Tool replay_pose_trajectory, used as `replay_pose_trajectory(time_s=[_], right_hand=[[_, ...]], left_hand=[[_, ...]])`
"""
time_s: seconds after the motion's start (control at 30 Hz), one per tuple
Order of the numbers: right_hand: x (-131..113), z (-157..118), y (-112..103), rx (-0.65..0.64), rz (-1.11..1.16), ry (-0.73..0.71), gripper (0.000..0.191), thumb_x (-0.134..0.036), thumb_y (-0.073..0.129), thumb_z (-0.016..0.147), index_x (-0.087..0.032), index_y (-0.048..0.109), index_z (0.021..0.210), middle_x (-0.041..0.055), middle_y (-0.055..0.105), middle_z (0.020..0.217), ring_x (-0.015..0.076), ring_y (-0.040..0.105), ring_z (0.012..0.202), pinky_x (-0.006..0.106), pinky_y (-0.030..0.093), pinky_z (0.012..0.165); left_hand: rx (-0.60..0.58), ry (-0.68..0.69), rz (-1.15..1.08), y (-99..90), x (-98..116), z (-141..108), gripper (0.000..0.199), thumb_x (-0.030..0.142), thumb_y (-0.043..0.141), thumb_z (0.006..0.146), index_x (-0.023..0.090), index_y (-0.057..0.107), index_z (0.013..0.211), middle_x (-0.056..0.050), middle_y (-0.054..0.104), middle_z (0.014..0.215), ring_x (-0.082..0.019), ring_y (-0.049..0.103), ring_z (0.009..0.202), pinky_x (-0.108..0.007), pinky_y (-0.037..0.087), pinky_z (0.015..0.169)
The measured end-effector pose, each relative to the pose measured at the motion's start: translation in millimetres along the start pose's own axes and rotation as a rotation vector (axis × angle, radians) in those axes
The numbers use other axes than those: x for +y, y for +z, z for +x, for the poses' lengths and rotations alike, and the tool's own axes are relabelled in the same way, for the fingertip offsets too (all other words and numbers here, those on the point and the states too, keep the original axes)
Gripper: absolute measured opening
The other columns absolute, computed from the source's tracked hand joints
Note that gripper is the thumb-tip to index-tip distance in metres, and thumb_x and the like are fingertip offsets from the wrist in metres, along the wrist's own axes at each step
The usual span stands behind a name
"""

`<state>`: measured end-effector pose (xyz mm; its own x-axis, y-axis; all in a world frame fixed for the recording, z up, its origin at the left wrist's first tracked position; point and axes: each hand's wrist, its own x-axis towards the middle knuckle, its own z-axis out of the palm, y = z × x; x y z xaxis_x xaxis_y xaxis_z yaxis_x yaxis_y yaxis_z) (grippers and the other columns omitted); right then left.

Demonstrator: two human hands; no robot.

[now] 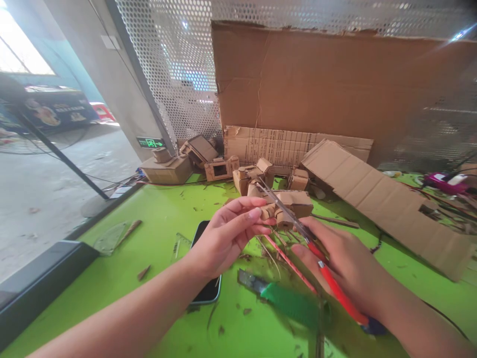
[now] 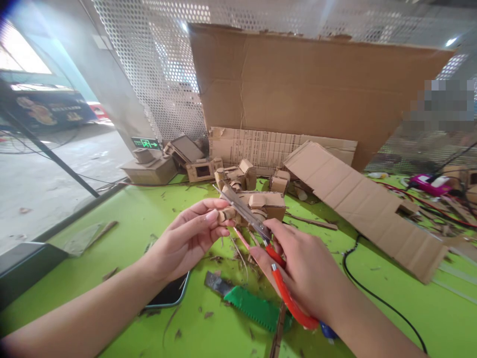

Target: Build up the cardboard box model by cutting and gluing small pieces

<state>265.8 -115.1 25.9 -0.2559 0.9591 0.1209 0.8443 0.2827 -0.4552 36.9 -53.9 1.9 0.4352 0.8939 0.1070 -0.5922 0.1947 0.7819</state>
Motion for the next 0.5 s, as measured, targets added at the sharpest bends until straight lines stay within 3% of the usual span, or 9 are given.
replay_pose_trajectory(time_s=[0.13,0.3,0.5], right_hand=[[-2.3,-1.0,-1.0,0.005,-0.017,-0.040,0.022,-0.042,0.058,0.101,-0.025,0.063,0.114,0.0025,0.073,0.082,0.0212,0.067,0.067,0.028,0.046,0.059],[-1.8,-0.4,-1.3,-0.045,-0.027,0.007,0.017,-0.041,0.061,0.100,-0.027,0.060,0.108,0.0003,0.070,0.080,0.0213,0.065,0.068,0.029,0.045,0.061],[-4.3,-0.2,-2.4,-0.083,-0.033,0.035,0.014,-0.040,0.062,0.099,-0.028,0.059,0.105,-0.0012,0.070,0.081,0.0216,0.065,0.071,0.029,0.044,0.063]], left_hand=[[0.009,0.002,-0.029,-1.1,0.7,0.4,0.015,0.023,0.081,0.088,0.013,0.078,0.100,-0.007,0.080,0.085,-0.012,0.077,0.078,-0.018,0.062,0.078],[0.035,0.008,-0.029,-0.4,0.5,0.5,0.024,0.025,0.090,0.079,0.014,0.079,0.097,-0.004,0.079,0.086,-0.012,0.077,0.079,-0.017,0.061,0.080],[0.045,0.071,0.083,2.3,-1.6,1.8,0.025,0.016,0.090,0.076,0.015,0.074,0.096,-0.001,0.077,0.084,-0.010,0.072,0.074,-0.020,0.058,0.076]])
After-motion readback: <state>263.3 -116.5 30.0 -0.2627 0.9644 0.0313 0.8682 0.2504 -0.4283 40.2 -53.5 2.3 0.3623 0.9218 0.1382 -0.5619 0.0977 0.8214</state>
